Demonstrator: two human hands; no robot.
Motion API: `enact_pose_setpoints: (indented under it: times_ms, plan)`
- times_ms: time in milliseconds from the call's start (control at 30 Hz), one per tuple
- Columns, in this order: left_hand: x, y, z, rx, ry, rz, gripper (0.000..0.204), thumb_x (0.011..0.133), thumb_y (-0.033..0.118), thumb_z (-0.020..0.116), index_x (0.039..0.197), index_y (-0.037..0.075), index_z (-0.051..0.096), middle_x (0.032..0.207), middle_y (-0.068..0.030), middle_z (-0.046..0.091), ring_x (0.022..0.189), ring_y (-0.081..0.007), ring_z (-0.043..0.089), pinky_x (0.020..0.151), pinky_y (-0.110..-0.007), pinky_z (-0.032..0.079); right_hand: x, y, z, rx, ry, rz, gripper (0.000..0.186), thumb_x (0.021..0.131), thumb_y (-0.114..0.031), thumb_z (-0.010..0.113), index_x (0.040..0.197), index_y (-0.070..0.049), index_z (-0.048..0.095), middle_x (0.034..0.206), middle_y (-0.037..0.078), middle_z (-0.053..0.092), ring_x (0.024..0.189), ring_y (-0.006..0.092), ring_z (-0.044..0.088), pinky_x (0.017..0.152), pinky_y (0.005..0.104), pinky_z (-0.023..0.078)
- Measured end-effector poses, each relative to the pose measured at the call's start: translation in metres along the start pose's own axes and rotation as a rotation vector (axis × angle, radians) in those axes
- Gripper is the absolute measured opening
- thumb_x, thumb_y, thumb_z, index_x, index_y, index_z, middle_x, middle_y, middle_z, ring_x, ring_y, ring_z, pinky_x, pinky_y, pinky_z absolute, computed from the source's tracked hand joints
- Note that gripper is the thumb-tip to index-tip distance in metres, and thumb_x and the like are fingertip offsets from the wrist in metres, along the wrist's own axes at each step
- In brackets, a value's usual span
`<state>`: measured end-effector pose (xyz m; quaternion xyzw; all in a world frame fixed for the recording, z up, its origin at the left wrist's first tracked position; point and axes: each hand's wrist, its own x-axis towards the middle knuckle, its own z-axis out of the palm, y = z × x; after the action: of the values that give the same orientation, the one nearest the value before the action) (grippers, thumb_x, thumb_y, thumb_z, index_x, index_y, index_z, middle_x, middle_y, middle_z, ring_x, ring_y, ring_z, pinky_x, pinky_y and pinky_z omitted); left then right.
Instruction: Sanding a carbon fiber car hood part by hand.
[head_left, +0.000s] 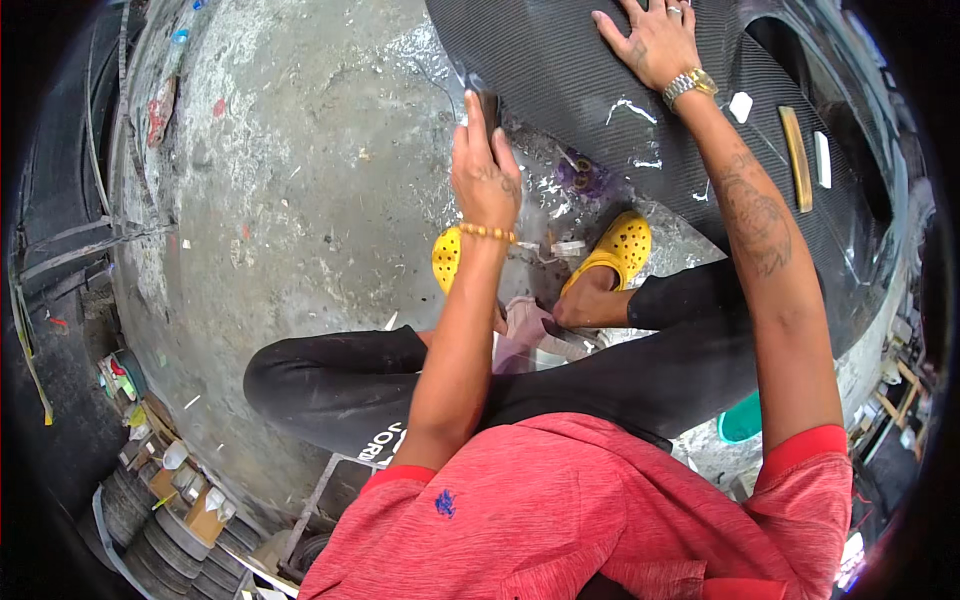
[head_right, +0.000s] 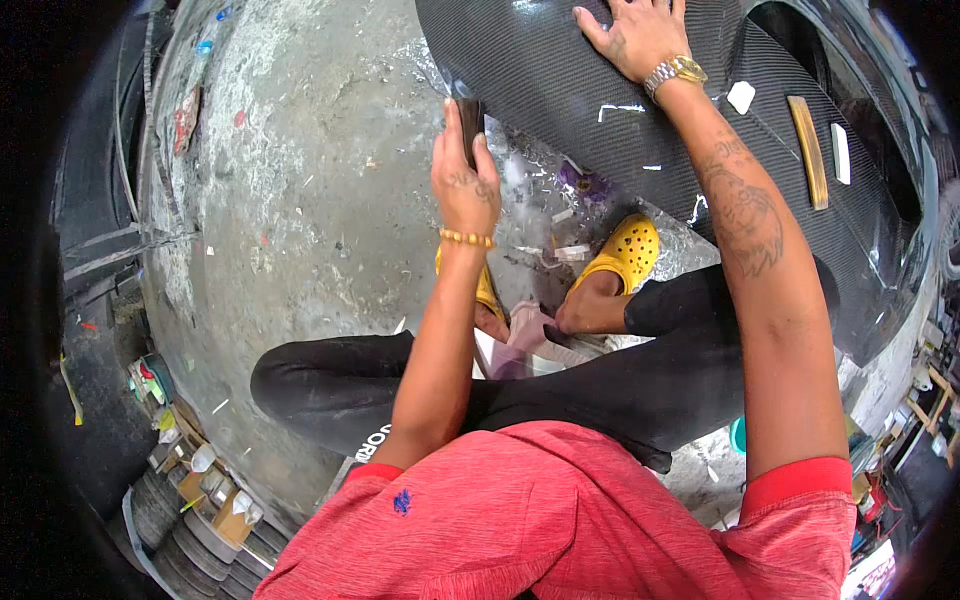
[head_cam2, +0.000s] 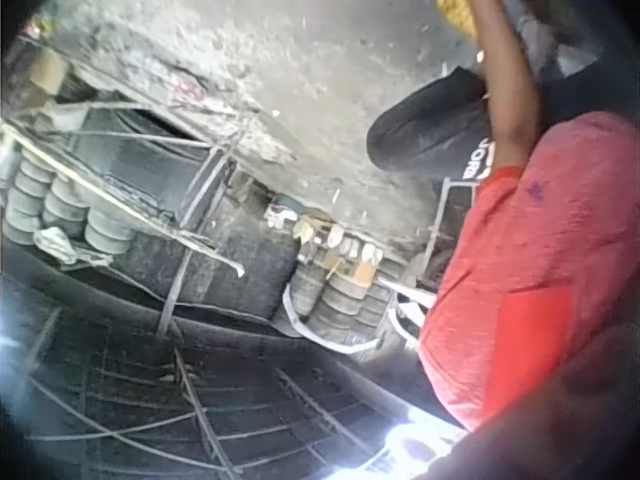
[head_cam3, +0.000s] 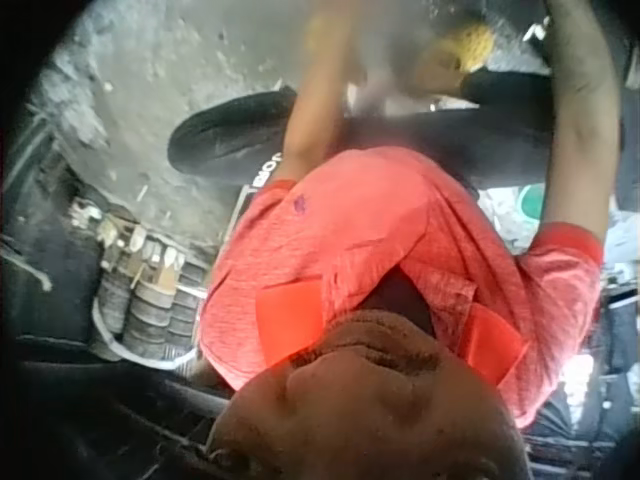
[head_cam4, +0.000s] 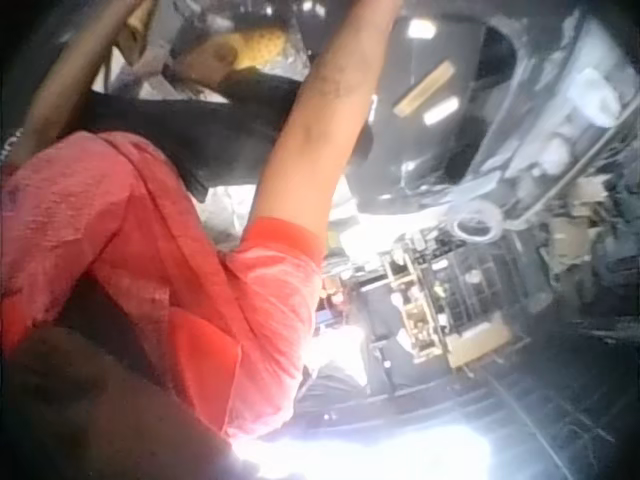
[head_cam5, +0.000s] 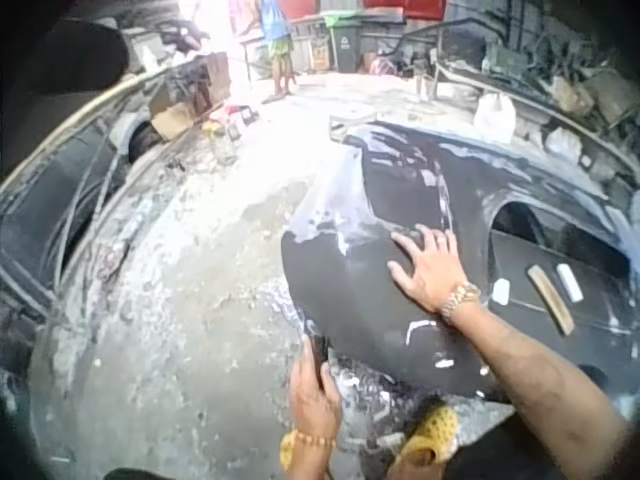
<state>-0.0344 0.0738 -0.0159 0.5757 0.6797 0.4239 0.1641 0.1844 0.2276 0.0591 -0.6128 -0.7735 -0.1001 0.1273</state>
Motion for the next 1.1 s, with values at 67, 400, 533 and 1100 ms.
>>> enact_pose_setpoints:
  times_ms: [67,400,533,1100]
  plan:
    - [0.032,-0.010,-0.002,0.037,0.052,0.094,0.058,0.095,0.003,0.062,0.151,-0.001,0.046,0.107,-0.0281,0.064,0.093,-0.0458,0.064,0.084,-0.049,0.052,0.008,-0.001,-0.004,0.025,0.018,-0.017,0.057,0.097,-0.050,0.057,0.143,-0.018,0.058,0.144,0.025,0.052,0.136,0.0399,0.045,0.118,0.0542,0.029]
    - [0.060,-0.027,-0.006,0.073,0.114,0.138,0.058,0.097,0.012,0.060,0.149,-0.006,0.041,0.125,-0.0294,0.054,0.101,-0.0500,0.064,0.090,-0.052,0.052,0.006,-0.006,-0.003,0.058,0.006,-0.012,0.059,0.097,-0.051,0.057,0.145,-0.018,0.056,0.144,0.026,0.052,0.137,0.0401,0.045,0.120,0.0554,0.027]
    - [0.003,0.017,0.003,0.038,-0.016,-0.035,0.054,0.095,0.011,0.063,0.145,-0.003,0.047,0.123,-0.0268,0.057,0.115,-0.0466,0.060,0.097,-0.049,0.052,0.000,-0.004,-0.007,0.042,-0.059,0.041,0.059,0.097,-0.051,0.057,0.146,-0.018,0.056,0.145,0.026,0.051,0.137,0.0412,0.045,0.121,0.0563,0.026]
    - [0.112,-0.044,0.001,0.108,0.168,0.111,0.052,0.091,0.007,0.065,0.140,-0.005,0.051,0.115,-0.0286,0.058,0.100,-0.0469,0.063,0.088,-0.051,0.052,0.006,-0.011,-0.009,0.067,-0.018,0.012,0.059,0.096,-0.051,0.057,0.144,-0.016,0.058,0.146,0.026,0.051,0.137,0.0404,0.045,0.120,0.0551,0.025]
